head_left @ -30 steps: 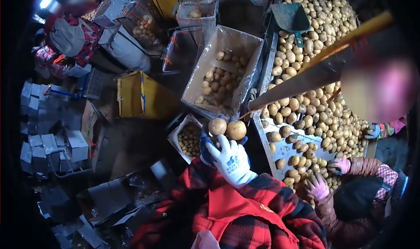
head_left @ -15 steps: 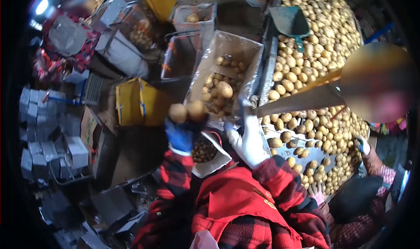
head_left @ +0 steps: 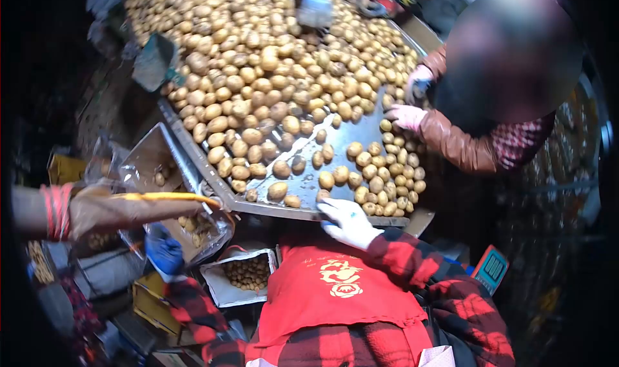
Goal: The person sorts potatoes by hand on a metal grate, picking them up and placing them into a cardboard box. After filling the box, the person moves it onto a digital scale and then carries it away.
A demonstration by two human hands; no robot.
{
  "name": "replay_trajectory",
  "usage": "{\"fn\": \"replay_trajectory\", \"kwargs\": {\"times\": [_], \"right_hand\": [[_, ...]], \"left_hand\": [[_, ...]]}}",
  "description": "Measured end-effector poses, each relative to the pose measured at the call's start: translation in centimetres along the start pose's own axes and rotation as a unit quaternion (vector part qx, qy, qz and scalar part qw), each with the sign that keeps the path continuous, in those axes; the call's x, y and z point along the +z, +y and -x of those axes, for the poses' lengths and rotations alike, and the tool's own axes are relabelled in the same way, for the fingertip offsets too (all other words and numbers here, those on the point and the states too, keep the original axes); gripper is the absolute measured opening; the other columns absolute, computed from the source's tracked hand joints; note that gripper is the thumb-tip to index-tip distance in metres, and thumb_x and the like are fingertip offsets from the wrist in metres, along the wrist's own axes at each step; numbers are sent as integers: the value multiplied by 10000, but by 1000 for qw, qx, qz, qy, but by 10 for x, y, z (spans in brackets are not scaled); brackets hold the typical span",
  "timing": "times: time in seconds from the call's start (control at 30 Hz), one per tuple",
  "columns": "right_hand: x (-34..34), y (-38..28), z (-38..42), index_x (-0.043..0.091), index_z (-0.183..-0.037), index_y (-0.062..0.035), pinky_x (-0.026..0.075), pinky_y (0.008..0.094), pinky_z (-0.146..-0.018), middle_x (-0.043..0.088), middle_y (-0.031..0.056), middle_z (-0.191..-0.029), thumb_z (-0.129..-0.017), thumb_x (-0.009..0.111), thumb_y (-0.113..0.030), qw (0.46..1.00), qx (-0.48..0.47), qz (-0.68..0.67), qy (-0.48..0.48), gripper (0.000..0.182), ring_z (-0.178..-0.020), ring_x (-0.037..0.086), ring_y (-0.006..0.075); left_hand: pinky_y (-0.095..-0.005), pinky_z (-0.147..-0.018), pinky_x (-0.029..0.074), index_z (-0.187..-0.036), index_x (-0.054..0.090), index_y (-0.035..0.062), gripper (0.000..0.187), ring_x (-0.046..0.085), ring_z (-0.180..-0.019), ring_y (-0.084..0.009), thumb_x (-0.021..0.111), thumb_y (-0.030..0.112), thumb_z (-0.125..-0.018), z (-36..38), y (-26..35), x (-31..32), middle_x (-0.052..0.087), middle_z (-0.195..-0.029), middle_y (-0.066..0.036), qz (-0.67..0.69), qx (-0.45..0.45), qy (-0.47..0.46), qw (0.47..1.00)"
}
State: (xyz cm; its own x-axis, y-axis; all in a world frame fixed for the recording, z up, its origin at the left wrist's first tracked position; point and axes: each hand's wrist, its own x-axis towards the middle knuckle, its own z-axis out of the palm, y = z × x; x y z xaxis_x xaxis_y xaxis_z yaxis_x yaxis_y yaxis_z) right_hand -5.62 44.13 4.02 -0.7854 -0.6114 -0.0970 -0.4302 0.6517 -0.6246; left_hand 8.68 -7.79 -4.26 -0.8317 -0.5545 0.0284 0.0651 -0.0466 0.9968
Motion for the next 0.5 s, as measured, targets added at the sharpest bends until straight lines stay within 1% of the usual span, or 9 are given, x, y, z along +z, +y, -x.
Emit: {"fn": "replay_trajectory", "kwargs": {"times": [0.07, 0.1, 0.13, 0.17, 0.2, 0.23, 0.3, 0.43, 0.5], "right_hand": [[15, -7, -15, 613, -1217, -63, 437, 485, -1015, 632, 164, -1182, -856, 669, -293, 997, -69, 18, 38, 432, -1099, 594, 358], [38, 0, -21, 600, -1242, -78, 372, 524, -1078, 597, 136, -1264, -868, 665, -321, 990, -113, 59, 59, 451, -1182, 545, 329], [45, 9, -20, 593, -1262, -86, 350, 550, -1095, 578, 131, -1310, -870, 665, -330, 993, -88, 74, 32, 467, -1230, 520, 332], [51, 17, -18, 586, -1283, -95, 328, 575, -1111, 560, 127, -1357, -873, 664, -339, 995, -62, 82, 2, 483, -1279, 494, 334], [47, 33, -5, 587, -1299, -106, 309, 586, -1129, 543, 123, -1389, -868, 669, -345, 993, -57, 106, 12, 499, -1317, 469, 339], [36, 53, 14, 587, -1315, -117, 291, 597, -1147, 526, 119, -1420, -863, 674, -350, 990, -56, 130, 17, 516, -1355, 443, 343], [32, 95, 57, 598, -1340, -177, 225, 618, -1187, 511, 101, -1456, -831, 702, -351, 990, 46, 134, 19, 548, -1421, 373, 361], [4, 127, 113, 605, -1365, -278, 127, 636, -1218, 471, 76, -1515, -814, 718, -375, 963, 145, 228, 17, 571, -1454, 338, 356], [-2, 137, 129, 606, -1363, -321, 113, 650, -1213, 451, 71, -1533, -796, 730, -392, 956, 191, 220, 37, 585, -1473, 302, 367]], "left_hand": [[-221, -738, 528, -1357, 554, 35, 397, 615, -965, -128, 586, 42, -962, 32, 44, 93, 652, -1201, -74, 320, -234, -30, 918], [-211, -725, 509, -1378, 550, 51, 413, 624, -992, -151, 595, 138, -977, 43, 7, 110, 656, -1197, -91, 86, -230, -94, 965], [-212, -739, 508, -1415, 525, 46, 450, 637, -1066, -196, 579, 201, -996, 43, 19, 158, 646, -1268, -127, 277, -309, -150, 897], [-235, -746, 512, -1401, 530, 27, 435, 630, -1147, -229, 569, 207, -1007, 45, 21, 194, 653, -1245, -136, 303, -384, -174, 855], [-254, -749, 515, -1388, 537, 25, 439, 647, -1131, -207, 551, 286, -1035, 59, 30, 241, 656, -1239, -140, 1, -187, -271, 944], [-265, -754, 517, -1376, 553, 31, 439, 679, -1051, -178, 550, 317, -1043, 42, 39, 281, 671, -1220, -129, 74, -406, -212, 886], [-282, -791, 533, -1328, 600, 29, 373, 702, -982, -182, 569, 260, -1037, 47, 9, 322, 700, -1175, -112, -1, -362, -278, 890], [-378, -939, 531, -1214, 676, 27, 282, 702, -1019, -266, 598, 154, -974, 49, -42, 370, 712, -1160, -141, -252, 45, -371, 893], [-392, -953, 522, -1187, 687, 54, 282, 669, -1077, -323, 620, 156, -933, 59, -28, 387, 704, -1139, -154, -359, 82, -336, 867]]}}
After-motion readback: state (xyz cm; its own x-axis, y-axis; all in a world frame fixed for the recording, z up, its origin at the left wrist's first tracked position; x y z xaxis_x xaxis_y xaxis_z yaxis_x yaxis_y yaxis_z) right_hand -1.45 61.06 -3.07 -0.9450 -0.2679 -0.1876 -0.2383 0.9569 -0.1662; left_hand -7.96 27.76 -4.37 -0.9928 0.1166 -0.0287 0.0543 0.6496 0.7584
